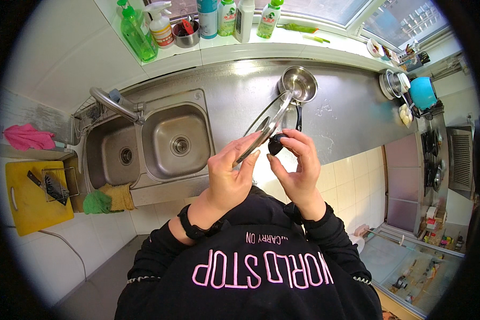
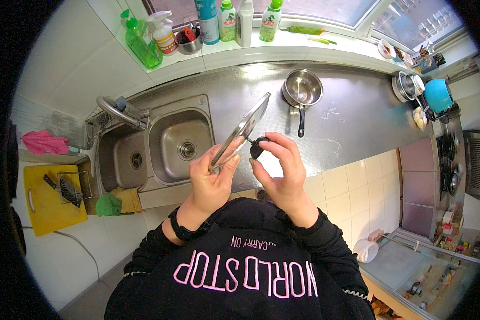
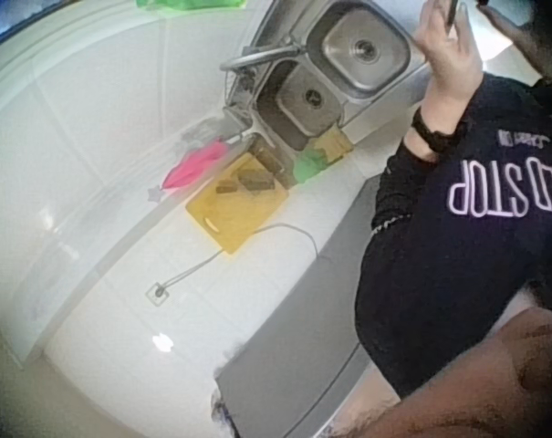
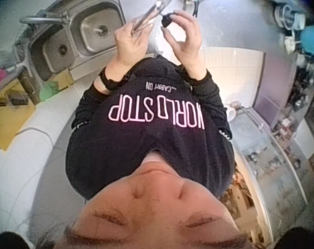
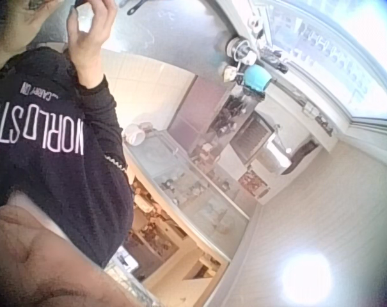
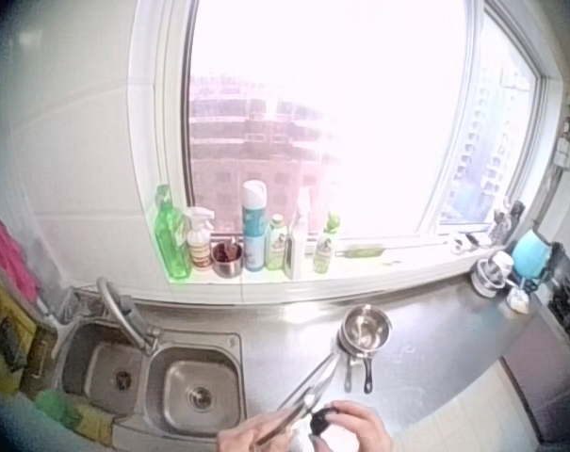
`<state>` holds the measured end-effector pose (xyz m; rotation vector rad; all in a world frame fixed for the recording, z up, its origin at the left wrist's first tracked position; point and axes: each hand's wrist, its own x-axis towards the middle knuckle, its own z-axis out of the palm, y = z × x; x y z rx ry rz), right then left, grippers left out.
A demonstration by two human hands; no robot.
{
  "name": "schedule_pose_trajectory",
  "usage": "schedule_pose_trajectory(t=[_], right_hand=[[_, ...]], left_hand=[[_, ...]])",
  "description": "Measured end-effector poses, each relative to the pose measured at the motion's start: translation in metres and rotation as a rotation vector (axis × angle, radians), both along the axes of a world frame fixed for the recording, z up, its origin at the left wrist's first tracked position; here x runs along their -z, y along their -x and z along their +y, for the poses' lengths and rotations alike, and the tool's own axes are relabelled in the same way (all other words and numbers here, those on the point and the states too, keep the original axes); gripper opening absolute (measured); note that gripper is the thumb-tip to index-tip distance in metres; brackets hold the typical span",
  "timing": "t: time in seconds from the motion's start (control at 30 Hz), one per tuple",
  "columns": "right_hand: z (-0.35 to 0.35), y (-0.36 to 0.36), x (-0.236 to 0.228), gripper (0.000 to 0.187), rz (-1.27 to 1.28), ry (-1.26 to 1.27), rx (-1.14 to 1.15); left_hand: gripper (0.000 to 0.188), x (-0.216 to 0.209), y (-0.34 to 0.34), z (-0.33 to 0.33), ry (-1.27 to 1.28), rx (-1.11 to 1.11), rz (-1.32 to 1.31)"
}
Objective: The person assembles a glass pot lid by hand, attaching a metal knob and a black plastic cap to the center. They repeatedly remove and reattach the cap, then use a red-handled tool to tighten the knob. The task ends with the lid fully assembled.
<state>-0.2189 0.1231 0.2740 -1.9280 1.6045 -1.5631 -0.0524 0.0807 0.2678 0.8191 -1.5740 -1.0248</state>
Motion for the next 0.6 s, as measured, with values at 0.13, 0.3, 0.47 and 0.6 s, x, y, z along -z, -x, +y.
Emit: schedule_pose_trajectory(t=[0.13, 0.3, 0.47, 0.6], right_hand=[[0.003, -0.002, 0.001, 0.044, -0.189, -0.102, -0.002], [0.006, 0.001, 0.0, 0.04, -0.419, -0.282, -0.033], [0.005, 0.006, -0.002, 0.031, -0.717, -0.481, -0.129], [0.003, 0.01, -0.002, 0.033, -0.83, -0.587, -0.189]], left_hand=[[0.026, 0.001, 0.0, -0.002, 0.039, 0.01, -0.007], [0.026, 0.001, 0.0, -0.001, 0.002, 0.035, -0.01], [0.027, 0.003, 0.0, -0.004, 0.038, 0.071, -0.005], [0.026, 0.003, 0.0, -0.002, 0.031, 0.091, -0.008]])
